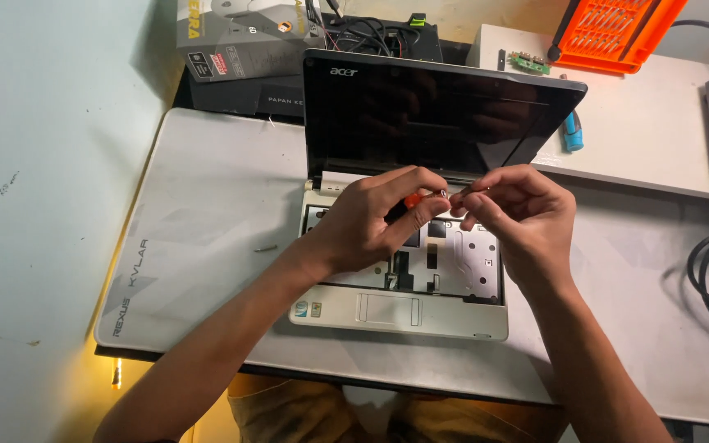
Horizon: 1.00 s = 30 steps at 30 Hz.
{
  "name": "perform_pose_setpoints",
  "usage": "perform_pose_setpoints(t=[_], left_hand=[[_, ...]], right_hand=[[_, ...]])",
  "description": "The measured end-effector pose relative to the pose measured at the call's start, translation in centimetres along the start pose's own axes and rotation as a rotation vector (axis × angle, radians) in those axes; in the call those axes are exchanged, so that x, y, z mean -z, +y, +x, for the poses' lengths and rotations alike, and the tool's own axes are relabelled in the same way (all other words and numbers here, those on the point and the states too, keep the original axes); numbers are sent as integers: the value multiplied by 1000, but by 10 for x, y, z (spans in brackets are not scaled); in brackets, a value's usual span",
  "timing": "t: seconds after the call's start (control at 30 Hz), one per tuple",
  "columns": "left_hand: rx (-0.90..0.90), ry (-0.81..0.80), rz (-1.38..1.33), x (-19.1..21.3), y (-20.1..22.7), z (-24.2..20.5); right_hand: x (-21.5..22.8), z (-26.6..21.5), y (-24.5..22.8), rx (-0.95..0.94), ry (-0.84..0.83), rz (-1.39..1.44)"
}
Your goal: The person places a white laptop on a desk, flips it over, and opens the lid to reveal the internal components. They then use a screwdriver to remove screws from the laptop's internal chassis.
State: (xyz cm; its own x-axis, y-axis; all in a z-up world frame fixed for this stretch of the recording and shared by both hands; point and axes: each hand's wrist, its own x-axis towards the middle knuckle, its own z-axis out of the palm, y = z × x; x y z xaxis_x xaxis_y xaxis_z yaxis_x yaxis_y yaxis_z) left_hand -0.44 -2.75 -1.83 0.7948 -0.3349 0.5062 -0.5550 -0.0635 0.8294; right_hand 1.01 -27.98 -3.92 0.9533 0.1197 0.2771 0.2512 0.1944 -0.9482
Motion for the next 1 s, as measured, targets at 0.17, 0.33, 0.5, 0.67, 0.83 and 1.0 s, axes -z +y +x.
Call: perform_pose_setpoints(t=[0.17,0.33,0.5,0.67,0.83,1.0], left_hand=[[0,14,164,2,-6,0],[-39,15,236,6,-9,1],[-83,-15,316,8,-16,1],[-141,-59,420,11,-18,2],[-103,-101,381,12,-25,1],[-4,-147,211,14,-31,0]], right_hand=[[-6,5,-18,104,-165,-331],[-18,3,-22,182,-185,-432],[-13,6,-32,233,-234,-497],[-12,8,-43,387,-287,-631],[-16,2,-43,411,-298,-642],[-16,5,-46,421,-309,-607]])
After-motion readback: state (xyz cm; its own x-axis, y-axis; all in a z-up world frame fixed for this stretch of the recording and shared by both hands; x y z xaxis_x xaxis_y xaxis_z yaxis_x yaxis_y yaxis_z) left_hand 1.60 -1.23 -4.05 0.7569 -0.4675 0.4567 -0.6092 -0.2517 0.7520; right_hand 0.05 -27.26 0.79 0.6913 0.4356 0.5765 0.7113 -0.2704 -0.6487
